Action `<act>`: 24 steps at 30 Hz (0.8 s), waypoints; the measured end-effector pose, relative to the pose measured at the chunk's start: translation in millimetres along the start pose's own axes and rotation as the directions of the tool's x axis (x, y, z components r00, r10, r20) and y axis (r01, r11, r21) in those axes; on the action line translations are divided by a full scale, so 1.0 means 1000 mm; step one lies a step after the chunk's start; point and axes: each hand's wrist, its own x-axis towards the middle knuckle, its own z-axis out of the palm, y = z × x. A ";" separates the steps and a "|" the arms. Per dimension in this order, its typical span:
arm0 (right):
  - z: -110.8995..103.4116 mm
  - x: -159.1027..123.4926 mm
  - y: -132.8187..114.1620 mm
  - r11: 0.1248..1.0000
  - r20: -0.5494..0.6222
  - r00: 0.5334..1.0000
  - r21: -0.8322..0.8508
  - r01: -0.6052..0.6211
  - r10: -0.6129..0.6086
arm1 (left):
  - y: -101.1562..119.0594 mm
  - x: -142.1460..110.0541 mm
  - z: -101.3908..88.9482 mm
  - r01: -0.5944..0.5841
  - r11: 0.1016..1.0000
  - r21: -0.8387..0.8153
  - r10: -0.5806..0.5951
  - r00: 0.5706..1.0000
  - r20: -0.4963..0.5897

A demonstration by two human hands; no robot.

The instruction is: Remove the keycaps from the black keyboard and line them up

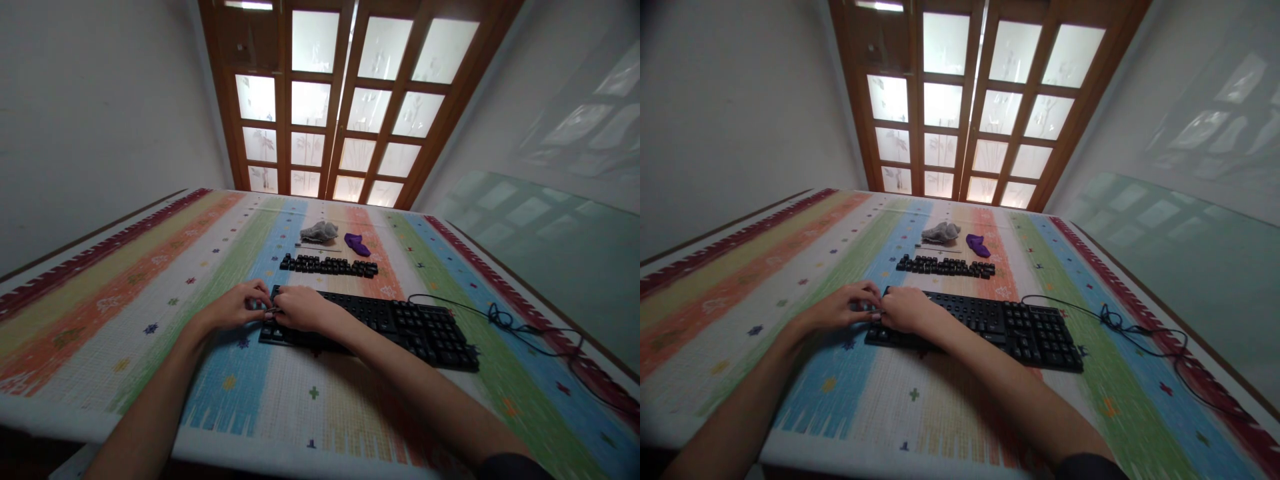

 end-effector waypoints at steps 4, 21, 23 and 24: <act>0.008 -0.001 0.000 0.999 -0.049 0.998 -0.026 0.041 -0.042 | 0.003 -0.002 0.001 -0.069 0.997 0.027 0.070 0.997 -0.034; 0.021 -0.003 0.003 0.985 -0.073 0.992 -0.144 0.089 -0.101 | 0.013 -0.009 0.027 -0.056 0.980 0.189 0.099 0.970 -0.223; 0.021 -0.002 0.003 0.985 -0.073 0.992 -0.146 0.091 -0.102 | 0.012 -0.009 0.029 -0.053 0.980 0.189 0.099 0.965 -0.242; 0.021 -0.002 0.003 0.985 -0.073 0.992 -0.146 0.093 -0.104 | 0.011 -0.010 0.031 -0.055 0.981 0.185 0.101 0.964 -0.247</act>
